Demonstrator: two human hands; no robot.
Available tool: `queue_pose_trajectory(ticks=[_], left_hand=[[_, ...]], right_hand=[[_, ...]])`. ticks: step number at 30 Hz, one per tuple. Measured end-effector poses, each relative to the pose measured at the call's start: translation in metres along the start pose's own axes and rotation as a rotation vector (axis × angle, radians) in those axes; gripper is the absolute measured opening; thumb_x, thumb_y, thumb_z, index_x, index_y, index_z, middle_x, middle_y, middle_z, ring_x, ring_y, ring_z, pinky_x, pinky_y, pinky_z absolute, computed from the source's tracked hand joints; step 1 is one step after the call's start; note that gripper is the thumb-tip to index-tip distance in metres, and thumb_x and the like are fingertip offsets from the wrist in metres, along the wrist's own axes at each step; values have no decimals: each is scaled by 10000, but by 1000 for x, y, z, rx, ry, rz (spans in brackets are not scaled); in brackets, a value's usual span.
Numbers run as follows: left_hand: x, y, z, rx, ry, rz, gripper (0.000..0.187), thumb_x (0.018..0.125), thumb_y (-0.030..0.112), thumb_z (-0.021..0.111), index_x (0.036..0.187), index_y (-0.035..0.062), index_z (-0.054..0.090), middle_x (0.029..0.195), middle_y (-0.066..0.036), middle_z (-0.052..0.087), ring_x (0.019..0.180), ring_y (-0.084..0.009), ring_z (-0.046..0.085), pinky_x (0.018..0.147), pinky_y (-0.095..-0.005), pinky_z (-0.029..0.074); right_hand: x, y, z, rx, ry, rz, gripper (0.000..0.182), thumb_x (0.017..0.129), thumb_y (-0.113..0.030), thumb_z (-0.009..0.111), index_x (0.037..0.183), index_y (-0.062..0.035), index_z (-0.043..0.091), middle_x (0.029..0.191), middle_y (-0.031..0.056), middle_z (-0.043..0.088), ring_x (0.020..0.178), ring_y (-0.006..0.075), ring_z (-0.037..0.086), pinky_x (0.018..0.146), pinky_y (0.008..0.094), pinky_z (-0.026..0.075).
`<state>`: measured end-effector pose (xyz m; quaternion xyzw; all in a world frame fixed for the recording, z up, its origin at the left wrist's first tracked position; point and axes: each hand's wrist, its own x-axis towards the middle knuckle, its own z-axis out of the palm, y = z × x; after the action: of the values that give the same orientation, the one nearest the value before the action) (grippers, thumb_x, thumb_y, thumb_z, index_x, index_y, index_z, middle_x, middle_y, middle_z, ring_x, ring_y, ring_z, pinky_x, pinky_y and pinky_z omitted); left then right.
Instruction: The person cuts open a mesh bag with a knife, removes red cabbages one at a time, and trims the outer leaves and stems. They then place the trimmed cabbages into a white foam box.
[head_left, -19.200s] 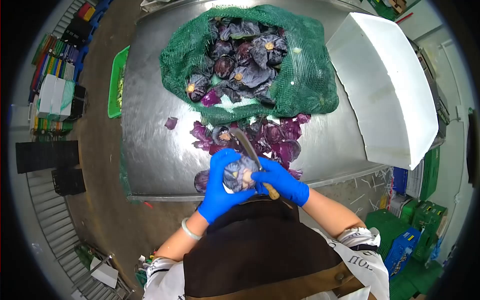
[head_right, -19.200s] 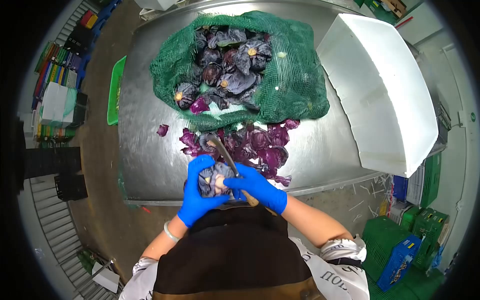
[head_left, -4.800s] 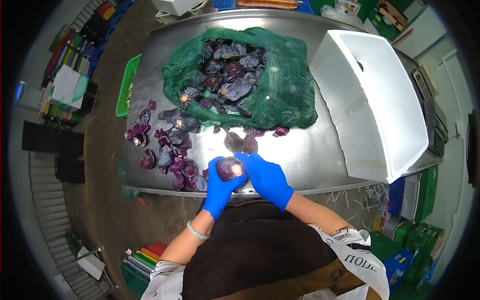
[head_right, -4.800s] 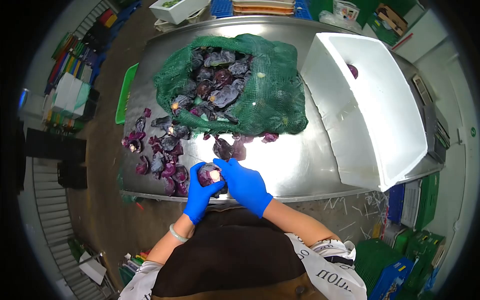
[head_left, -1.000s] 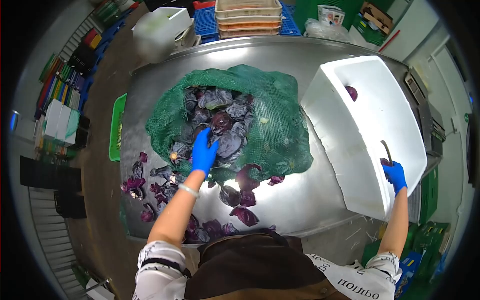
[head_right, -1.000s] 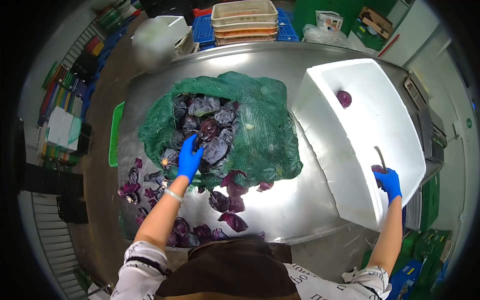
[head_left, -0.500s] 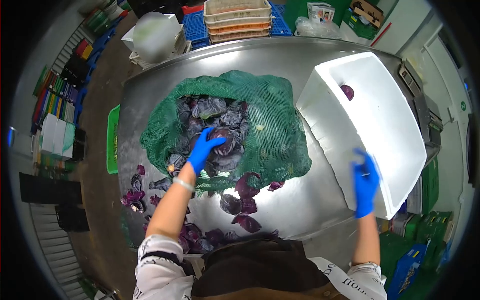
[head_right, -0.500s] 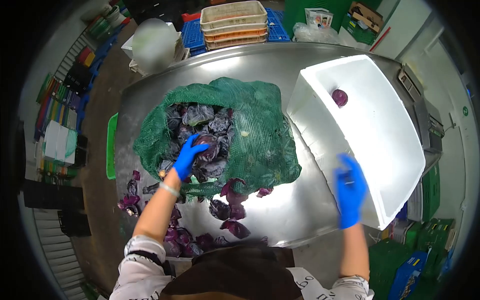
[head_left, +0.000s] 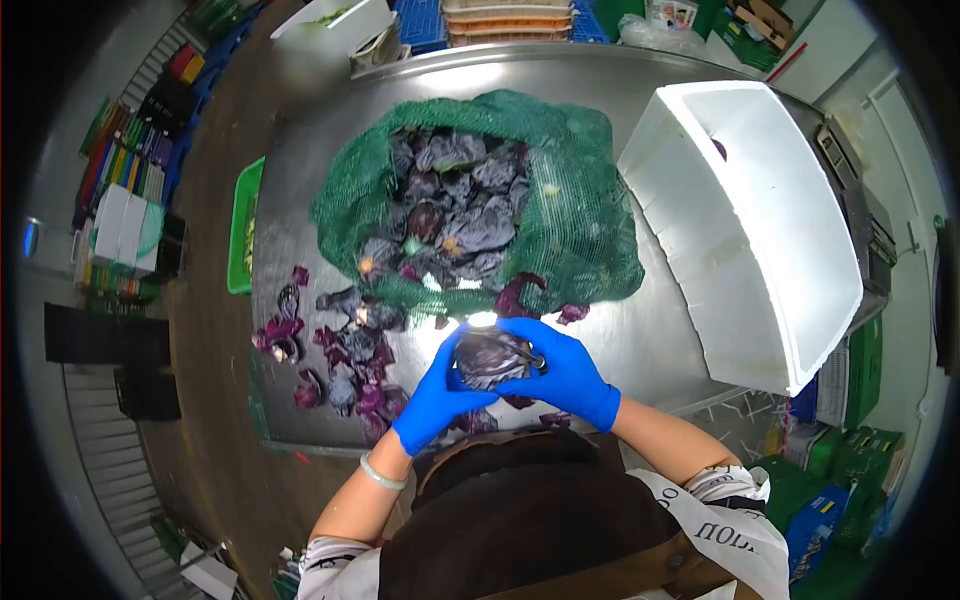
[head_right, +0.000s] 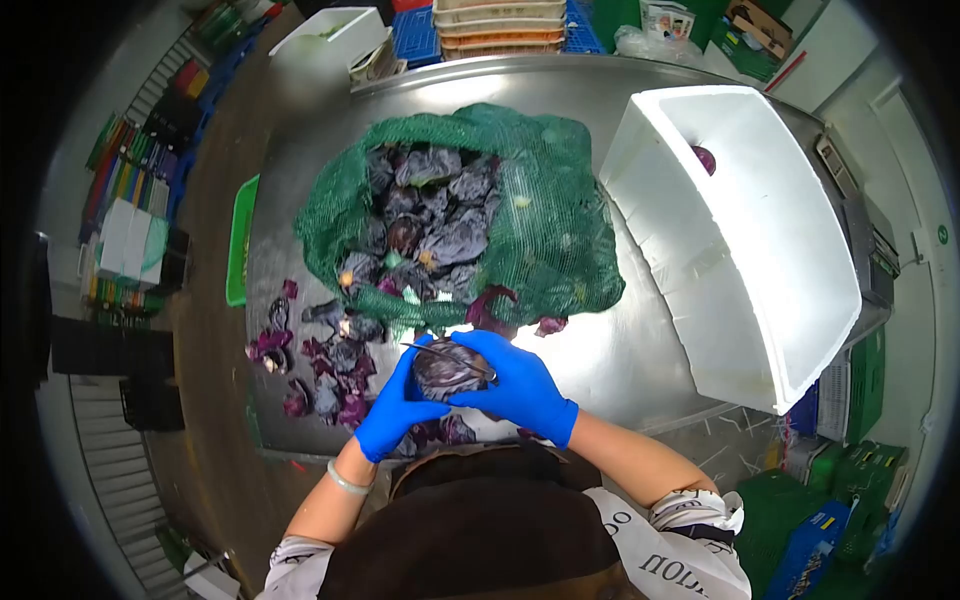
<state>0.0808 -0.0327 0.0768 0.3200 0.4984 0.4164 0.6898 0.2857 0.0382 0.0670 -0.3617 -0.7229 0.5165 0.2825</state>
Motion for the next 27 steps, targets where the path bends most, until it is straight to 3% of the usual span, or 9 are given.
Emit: queue_pose_trajectory(ticks=[5,6,10,13,18,22,24,25,27], left_hand=[[-29,-38,0,-610,-77,-158,743,799,64,681,1438,65,302,1343,-130,472,1212,-253,518,1012,-400,461],[-37,-38,2,-657,-103,-138,664,830,144,656,1408,63,339,1309,-125,507,1192,-266,538,1005,-408,471],[-56,-32,9,-680,-53,-124,629,830,196,666,1373,56,380,1298,-110,515,1171,-238,548,987,-394,477],[-66,-34,16,-494,50,-102,616,830,207,670,1358,49,395,1284,-96,518,1173,-219,540,987,-375,469],[-80,-53,15,-500,69,-264,598,824,38,614,1358,128,360,1268,-85,518,1177,-187,521,966,-348,470],[-85,-61,14,-472,53,-165,589,809,52,624,1331,102,356,1281,-90,506,1193,-195,506,987,-341,441],[-85,-71,7,-324,78,-97,625,779,75,667,1318,82,351,1283,-97,502,1199,-210,500,999,-346,423],[-87,-67,6,-157,77,62,657,749,79,696,1310,70,353,1283,-103,500,1197,-216,500,1006,-351,414],[-87,-53,5,187,68,380,721,690,88,753,1292,46,357,1285,-114,495,1192,-229,498,1019,-360,397]], right_hand=[[-24,-29,-4,44,7,194,514,806,-162,734,1273,-84,533,1166,114,629,968,252,666,801,329,534],[-29,-22,-2,-203,78,-73,415,854,-142,650,1253,-97,541,1124,91,633,860,224,676,695,320,550],[-51,-16,6,-824,-151,-339,487,810,-141,584,1292,-126,515,1038,40,593,627,159,597,516,311,506],[-54,-29,6,-927,-258,-309,533,791,-125,576,1315,-114,485,984,29,573,611,158,590,494,304,506],[-64,-22,23,-973,-282,-245,564,799,-120,569,1348,-111,438,979,43,594,662,181,619,501,314,506],[-68,-10,26,-897,-299,-190,511,814,-122,576,1308,-54,464,961,73,589,654,237,627,545,372,523],[-70,30,12,-894,-347,187,440,831,-131,590,1259,-55,520,962,102,615,708,273,648,597,394,536],[-73,49,2,-888,-371,368,405,840,-136,596,1234,-56,549,963,116,629,735,291,659,622,405,542],[-78,54,-14,-745,-244,306,351,861,-158,608,1198,-64,592,973,154,649,793,326,666,660,413,546]])
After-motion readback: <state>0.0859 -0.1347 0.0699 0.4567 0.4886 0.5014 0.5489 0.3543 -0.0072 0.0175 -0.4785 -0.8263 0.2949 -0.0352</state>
